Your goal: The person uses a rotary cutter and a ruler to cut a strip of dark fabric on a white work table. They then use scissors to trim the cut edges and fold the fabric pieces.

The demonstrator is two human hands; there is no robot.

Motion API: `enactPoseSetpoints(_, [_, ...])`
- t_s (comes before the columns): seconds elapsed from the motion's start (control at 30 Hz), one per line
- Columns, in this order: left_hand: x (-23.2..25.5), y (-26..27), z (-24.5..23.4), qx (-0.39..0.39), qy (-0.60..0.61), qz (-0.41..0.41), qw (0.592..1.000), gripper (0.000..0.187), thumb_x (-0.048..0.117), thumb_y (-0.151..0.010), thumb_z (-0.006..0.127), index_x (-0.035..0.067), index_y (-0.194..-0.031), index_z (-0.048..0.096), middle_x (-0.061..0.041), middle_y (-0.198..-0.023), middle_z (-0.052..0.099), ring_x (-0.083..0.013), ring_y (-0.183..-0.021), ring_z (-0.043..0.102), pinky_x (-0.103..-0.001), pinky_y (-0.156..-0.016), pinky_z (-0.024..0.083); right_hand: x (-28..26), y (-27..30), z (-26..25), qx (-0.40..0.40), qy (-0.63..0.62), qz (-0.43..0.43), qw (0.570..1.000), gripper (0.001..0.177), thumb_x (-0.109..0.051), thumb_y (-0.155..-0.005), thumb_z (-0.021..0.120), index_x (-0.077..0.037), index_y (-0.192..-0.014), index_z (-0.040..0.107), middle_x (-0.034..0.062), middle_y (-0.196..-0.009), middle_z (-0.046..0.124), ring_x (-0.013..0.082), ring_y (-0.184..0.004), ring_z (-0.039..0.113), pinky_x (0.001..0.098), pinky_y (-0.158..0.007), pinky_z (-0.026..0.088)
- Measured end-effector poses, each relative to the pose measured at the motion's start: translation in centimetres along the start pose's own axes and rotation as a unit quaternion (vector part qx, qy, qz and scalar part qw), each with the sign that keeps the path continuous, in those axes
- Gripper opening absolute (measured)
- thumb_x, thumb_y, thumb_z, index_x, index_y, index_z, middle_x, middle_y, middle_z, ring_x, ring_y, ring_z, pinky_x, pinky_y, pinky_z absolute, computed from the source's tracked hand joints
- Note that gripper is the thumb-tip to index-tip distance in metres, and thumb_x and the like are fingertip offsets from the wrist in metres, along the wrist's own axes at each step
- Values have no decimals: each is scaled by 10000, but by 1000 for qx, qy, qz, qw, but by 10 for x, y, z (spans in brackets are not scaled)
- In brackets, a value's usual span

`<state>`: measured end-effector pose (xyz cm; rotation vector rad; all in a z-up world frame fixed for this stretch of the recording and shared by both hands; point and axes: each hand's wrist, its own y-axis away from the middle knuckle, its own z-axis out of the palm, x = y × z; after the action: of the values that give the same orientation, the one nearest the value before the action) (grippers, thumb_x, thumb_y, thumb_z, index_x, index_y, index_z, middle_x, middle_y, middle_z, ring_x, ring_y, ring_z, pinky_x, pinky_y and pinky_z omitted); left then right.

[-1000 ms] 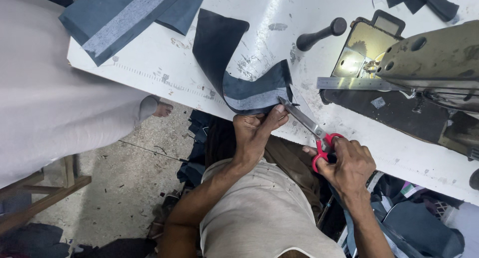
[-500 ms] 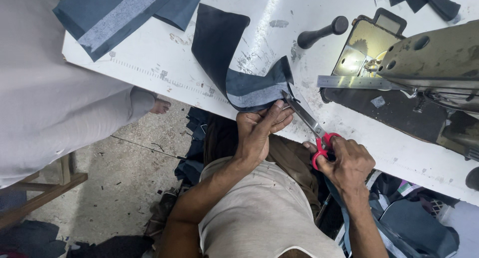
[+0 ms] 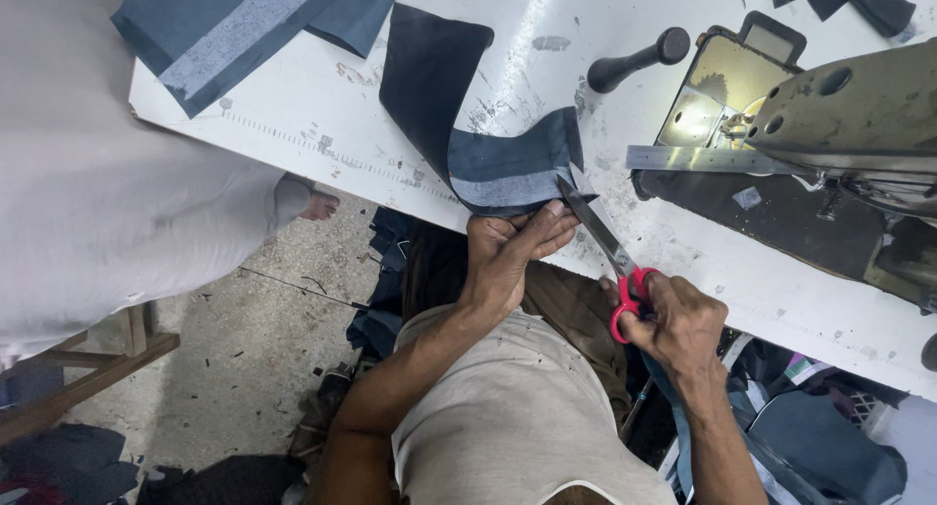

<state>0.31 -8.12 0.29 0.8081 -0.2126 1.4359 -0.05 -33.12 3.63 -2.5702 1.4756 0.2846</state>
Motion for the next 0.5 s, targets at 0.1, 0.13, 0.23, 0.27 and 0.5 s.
enactPoseSetpoints(0.1, [-1, -1, -1, -12, -1, 0, 1000, 254, 121, -1031, 695, -132, -1042, 701, -296, -1047, 728, -407, -1101, 741, -518, -956, 594, 7, 16, 4, -9, -10, 18, 1000, 191, -183, -779, 762, -12, -840, 701, 60, -572, 575, 177, -482, 557, 353, -457, 444])
enactPoseSetpoints(0.13, [0, 0, -1, -10, -7, -5, 1000, 271, 154, -1017, 701, -116, -1042, 707, -287, -1047, 737, -402, -1098, 735, -511, -948, 592, 9, 22, 4, -8, -2, 22, 1000, 202, -190, -790, 760, -8, -860, 711, 60, -582, 583, 174, -489, 558, 351, -458, 441])
enactPoseSetpoints(0.23, [9, 5, 2, -61, -51, -125, 989, 373, 308, -946, 684, 2, -1160, 673, -189, -1099, 746, -342, -1051, 747, -460, -835, 648, 16, 38, -2, -40, -22, 134, 990, 317, -329, -830, 827, -22, -850, 753, 38, -506, 585, 157, -408, 522, 348, -399, 403])
enactPoseSetpoints(0.27, [15, 4, 4, -88, -68, -181, 977, 437, 369, -917, 674, 54, -1219, 654, -144, -1125, 747, -315, -1029, 757, -439, -782, 677, 21, 42, -7, -55, -34, 187, 980, 375, -394, -845, 861, -31, -834, 769, 28, -463, 582, 150, -364, 504, 347, -369, 385])
enactPoseSetpoints(0.5, [68, -11, 10, 10, -770, 359, 527, 660, 476, -1004, 754, 12, -1419, 535, -125, -918, 656, -207, -688, 571, -291, -446, 471, 65, 83, -50, -76, -60, 374, 922, 467, -447, -847, 826, -4, -981, 761, 83, -556, 637, 132, -416, 564, 307, -427, 433])
